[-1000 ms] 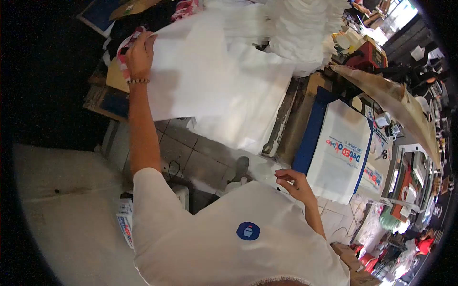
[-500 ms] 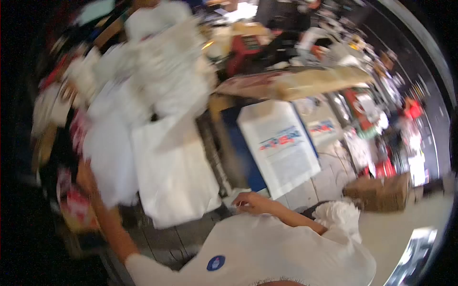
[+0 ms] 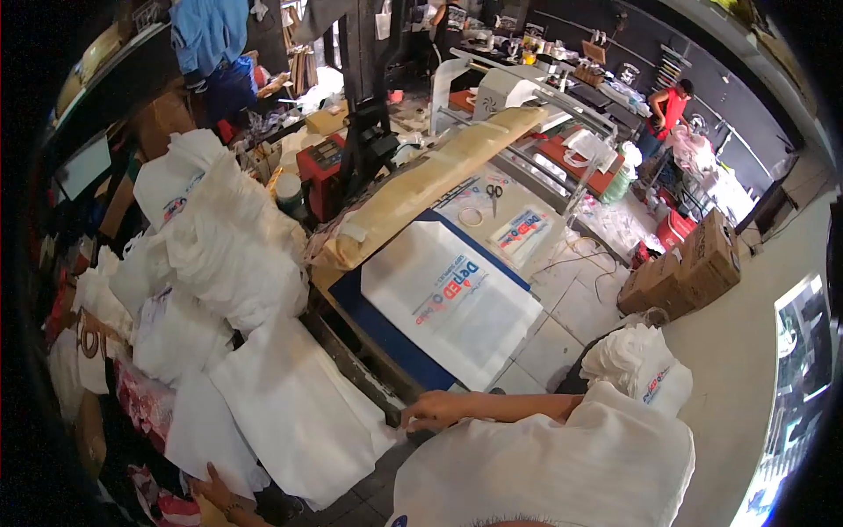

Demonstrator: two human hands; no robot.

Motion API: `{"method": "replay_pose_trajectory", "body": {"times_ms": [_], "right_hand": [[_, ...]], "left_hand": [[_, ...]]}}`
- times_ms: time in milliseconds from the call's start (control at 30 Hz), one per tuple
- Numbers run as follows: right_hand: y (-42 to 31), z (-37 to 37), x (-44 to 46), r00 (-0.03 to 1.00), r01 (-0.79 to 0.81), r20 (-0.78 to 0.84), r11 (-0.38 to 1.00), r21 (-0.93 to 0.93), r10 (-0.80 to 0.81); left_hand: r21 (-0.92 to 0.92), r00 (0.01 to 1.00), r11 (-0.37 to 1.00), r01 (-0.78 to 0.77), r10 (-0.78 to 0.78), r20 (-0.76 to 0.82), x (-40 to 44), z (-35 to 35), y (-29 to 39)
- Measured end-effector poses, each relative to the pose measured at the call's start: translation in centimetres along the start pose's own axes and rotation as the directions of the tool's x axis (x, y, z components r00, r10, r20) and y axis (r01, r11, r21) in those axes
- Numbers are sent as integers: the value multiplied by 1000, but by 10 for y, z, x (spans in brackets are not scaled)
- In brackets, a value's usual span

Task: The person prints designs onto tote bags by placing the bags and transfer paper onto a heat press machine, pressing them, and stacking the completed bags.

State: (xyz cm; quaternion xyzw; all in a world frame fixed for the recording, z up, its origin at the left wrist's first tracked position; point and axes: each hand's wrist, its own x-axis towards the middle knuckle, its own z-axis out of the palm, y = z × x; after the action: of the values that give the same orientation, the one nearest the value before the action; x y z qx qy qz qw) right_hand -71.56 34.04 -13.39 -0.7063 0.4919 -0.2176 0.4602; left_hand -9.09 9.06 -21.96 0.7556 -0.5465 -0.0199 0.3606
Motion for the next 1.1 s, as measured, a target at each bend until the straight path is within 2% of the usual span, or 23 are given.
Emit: {"method": "replay_pose_trajectory", "body": {"times_ms": [67, 133, 167, 233, 267, 300, 333, 367, 433, 500, 533, 600, 633, 733, 767, 833, 900, 933, 967, 1033, 1067, 1100], "right_hand": [[6, -4, 0, 1000, -6, -5, 999, -47, 6], [21, -6, -2, 989, 66, -122, 991, -118, -80], [21, -17, -4, 989, 60, -128, 991, -120, -76], [22, -50, -4, 891, 167, -390, 967, -192, -231], [39, -63, -2, 861, 35, -486, 971, -235, -149], [59, -84, 1, 801, -33, -556, 910, -413, -223], [72, -108, -3, 750, -88, -637, 928, -361, -176], [85, -131, -5, 654, -281, -741, 862, -422, -150], [117, -144, -11, 537, -463, -830, 769, -441, -152], [145, -146, -20, 486, -754, -873, 520, -402, 29], [152, -145, -20, 489, -749, -872, 524, -406, 24], [157, -147, -17, 509, -756, -850, 543, -366, 136], [156, -149, -17, 508, -754, -852, 543, -369, 125], [153, -155, -24, 533, -713, -833, 610, -346, 150], [153, -161, -27, 562, -715, -809, 593, -370, 172], [157, -162, -31, 589, -713, -783, 582, -390, 197], [175, -154, -36, 571, -642, -821, 628, -440, 8], [175, -155, -37, 572, -640, -820, 631, -439, 9], [173, -158, -37, 576, -624, -817, 660, -417, 28], [174, -161, -45, 580, -608, -813, 692, -389, 53], [177, -166, -50, 616, -544, -787, 730, -414, 13], [180, -170, -57, 653, -476, -757, 765, -435, -24]], "left_hand": [[23, 1000, 1000, 21, -21, -4, -6, 3, 0], [44, 999, 999, 31, -32, 17, -10, 5, 4], [55, 999, 998, 35, -36, 19, -13, 7, 8], [76, 999, 997, 35, -37, 27, -14, 4, 12], [86, 999, 996, 33, -36, 32, -14, 3, 13], [94, 999, 995, 30, -33, 34, -14, 1, 17], [104, 999, 994, 25, -29, 41, -14, 0, 19], [115, 999, 993, 19, -25, 45, -13, -3, 24], [141, 999, 990, 8, -13, 40, -11, -9, 36], [175, 1000, 984, -12, 11, 8, -11, -15, 55], [199, 999, 980, -25, 30, -24, -12, -22, 69], [282, 986, 958, -58, 99, -134, -21, -42, 107], [314, 969, 946, -77, 145, -198, -26, -51, 129], [295, 914, 941, -162, 256, -314, -32, -54, 158], [269, 867, 934, -237, 328, -376, -31, -50, 160], [167, 841, 897, -408, 441, -314, -40, -14, 162], [-133, 912, 908, -398, 375, -168, -108, -4, 273], [-258, 897, 860, -440, 434, -80, -133, 17, 296], [-402, 913, 855, -328, 397, 99, -165, 35, 331], [-495, 781, 773, -396, 568, 261, -232, 68, 393], [-542, 655, 669, -508, 709, 262, -262, 76, 426], [-673, 593, 611, -417, 744, 308, -289, 79, 462]]}}
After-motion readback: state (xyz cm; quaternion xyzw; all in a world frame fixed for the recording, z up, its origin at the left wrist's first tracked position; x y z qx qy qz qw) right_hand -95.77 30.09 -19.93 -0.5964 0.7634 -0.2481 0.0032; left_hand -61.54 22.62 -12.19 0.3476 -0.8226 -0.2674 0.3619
